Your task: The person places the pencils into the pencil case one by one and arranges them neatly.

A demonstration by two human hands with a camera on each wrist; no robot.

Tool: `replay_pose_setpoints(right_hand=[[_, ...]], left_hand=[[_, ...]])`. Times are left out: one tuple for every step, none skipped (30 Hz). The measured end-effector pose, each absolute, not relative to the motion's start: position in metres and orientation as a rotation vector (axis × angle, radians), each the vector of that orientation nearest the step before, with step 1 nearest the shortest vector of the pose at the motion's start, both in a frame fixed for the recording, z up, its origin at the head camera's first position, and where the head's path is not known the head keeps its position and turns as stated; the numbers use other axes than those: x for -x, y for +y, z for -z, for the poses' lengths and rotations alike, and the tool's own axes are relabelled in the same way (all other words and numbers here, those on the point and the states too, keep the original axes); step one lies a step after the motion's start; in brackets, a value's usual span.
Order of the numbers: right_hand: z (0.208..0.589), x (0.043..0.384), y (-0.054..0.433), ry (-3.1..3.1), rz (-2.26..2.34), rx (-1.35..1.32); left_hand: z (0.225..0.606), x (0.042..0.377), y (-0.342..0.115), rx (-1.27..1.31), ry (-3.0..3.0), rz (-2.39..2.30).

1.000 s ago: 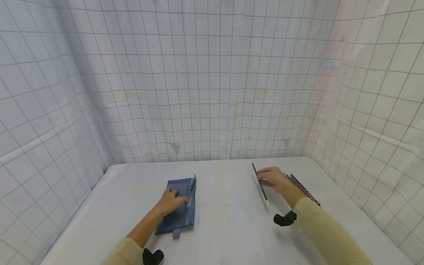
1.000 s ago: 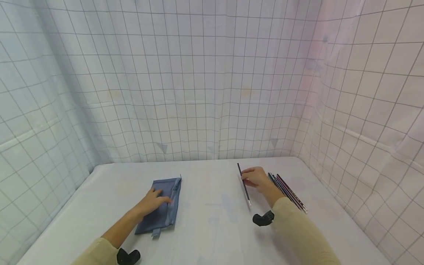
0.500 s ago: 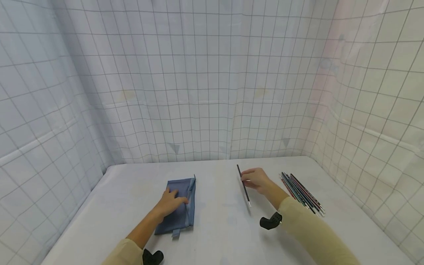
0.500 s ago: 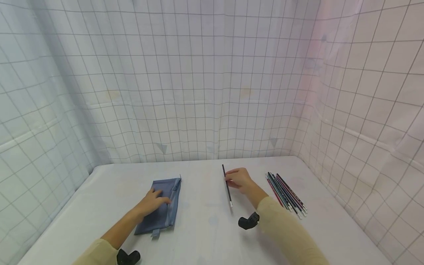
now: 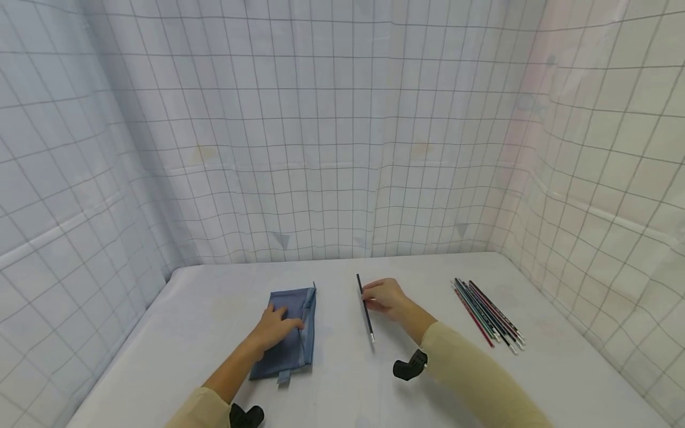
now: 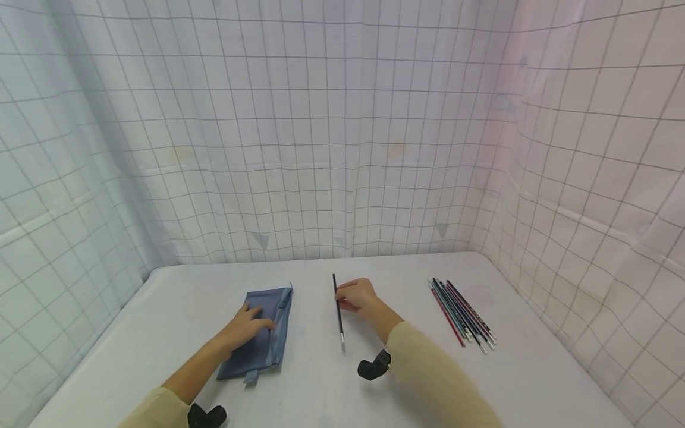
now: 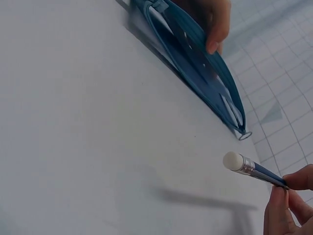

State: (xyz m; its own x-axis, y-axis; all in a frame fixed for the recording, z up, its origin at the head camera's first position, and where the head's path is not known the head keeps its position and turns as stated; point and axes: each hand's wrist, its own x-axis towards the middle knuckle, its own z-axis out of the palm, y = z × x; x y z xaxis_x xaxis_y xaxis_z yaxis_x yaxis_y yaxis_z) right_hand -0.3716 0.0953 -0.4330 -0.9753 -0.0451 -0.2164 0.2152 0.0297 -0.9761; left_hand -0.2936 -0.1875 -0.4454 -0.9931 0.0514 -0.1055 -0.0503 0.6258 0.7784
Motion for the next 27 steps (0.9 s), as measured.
replay_pose_setpoints(right_hand=[[0.433,0.371,0.092,2.104,2.061,-0.172],[0.433,0.370,0.088,2.101,2.058,-0.167],[0.434,0.369,0.085,2.102,2.055,-0.163],[0.434,0.368,0.081,2.102,2.052,-0.158],[0.434,0.367,0.078,2.099,2.048,-0.157],[0.435,0.367,0.075,2.102,2.044,-0.155],[0.436,0.366,0.073,2.101,2.042,-0.152],[0.437,0.366,0.070,2.101,2.038,-0.147],[0.437,0.366,0.067,2.099,2.038,-0.144],[0.437,0.365,0.064,2.098,2.038,-0.142],[0.437,0.365,0.061,2.097,2.038,-0.138],[0.438,0.365,0.058,2.099,2.038,-0.132],[0.438,0.365,0.055,2.092,2.043,-0.128],[0.439,0.365,0.052,2.089,2.046,-0.124],[0.439,0.365,0.049,2.083,2.050,-0.120],[0.439,0.364,0.046,2.079,2.053,-0.118],[0.440,0.364,0.043,2.076,2.056,-0.109],[0.441,0.364,0.039,2.076,2.059,-0.104],[0.441,0.363,0.036,2.071,2.062,-0.097],[0.441,0.361,0.033,2.068,2.065,-0.089],[0.441,0.360,0.031,2.067,2.063,-0.085],[0.441,0.359,0.028,2.071,2.058,-0.085],[0.441,0.358,0.025,2.078,2.050,-0.085],[0.442,0.357,0.022,2.081,2.045,-0.093],[0.441,0.356,0.020,2.080,2.039,-0.096],[0.442,0.356,0.017,2.084,2.033,-0.104],[0.443,0.356,0.015,2.096,2.021,-0.111]], left_hand=[[0.446,0.294,-0.188,0.001,2.726,-1.309],[0.446,0.294,-0.188,0.002,2.728,-1.308],[0.446,0.294,-0.187,0.000,2.728,-1.308],[0.445,0.293,-0.187,-0.003,2.730,-1.306],[0.445,0.293,-0.187,-0.005,2.731,-1.302],[0.445,0.293,-0.187,-0.007,2.731,-1.301],[0.445,0.292,-0.187,-0.007,2.729,-1.303],[0.444,0.292,-0.187,-0.007,2.727,-1.305],[0.444,0.291,-0.187,-0.008,2.727,-1.308],[0.444,0.291,-0.187,-0.006,2.727,-1.308],[0.444,0.291,-0.187,-0.003,2.725,-1.313],[0.444,0.291,-0.187,0.001,2.722,-1.319],[0.444,0.292,-0.187,0.002,2.720,-1.322],[0.444,0.292,-0.187,0.003,2.719,-1.324],[0.444,0.292,-0.187,0.004,2.719,-1.323],[0.444,0.292,-0.187,0.007,2.716,-1.324],[0.444,0.292,-0.187,0.012,2.714,-1.324],[0.444,0.293,-0.187,0.018,2.714,-1.322],[0.444,0.293,-0.187,0.023,2.715,-1.319],[0.444,0.293,-0.187,0.029,2.717,-1.315],[0.443,0.293,-0.186,0.034,2.718,-1.311],[0.443,0.293,-0.186,0.037,2.720,-1.307],[0.443,0.294,-0.186,0.040,2.723,-1.302],[0.443,0.294,-0.186,0.041,2.723,-1.301],[0.442,0.294,-0.186,0.040,2.721,-1.301],[0.442,0.294,-0.186,0.038,2.719,-1.302],[0.442,0.294,-0.186,0.035,2.717,-1.305]])
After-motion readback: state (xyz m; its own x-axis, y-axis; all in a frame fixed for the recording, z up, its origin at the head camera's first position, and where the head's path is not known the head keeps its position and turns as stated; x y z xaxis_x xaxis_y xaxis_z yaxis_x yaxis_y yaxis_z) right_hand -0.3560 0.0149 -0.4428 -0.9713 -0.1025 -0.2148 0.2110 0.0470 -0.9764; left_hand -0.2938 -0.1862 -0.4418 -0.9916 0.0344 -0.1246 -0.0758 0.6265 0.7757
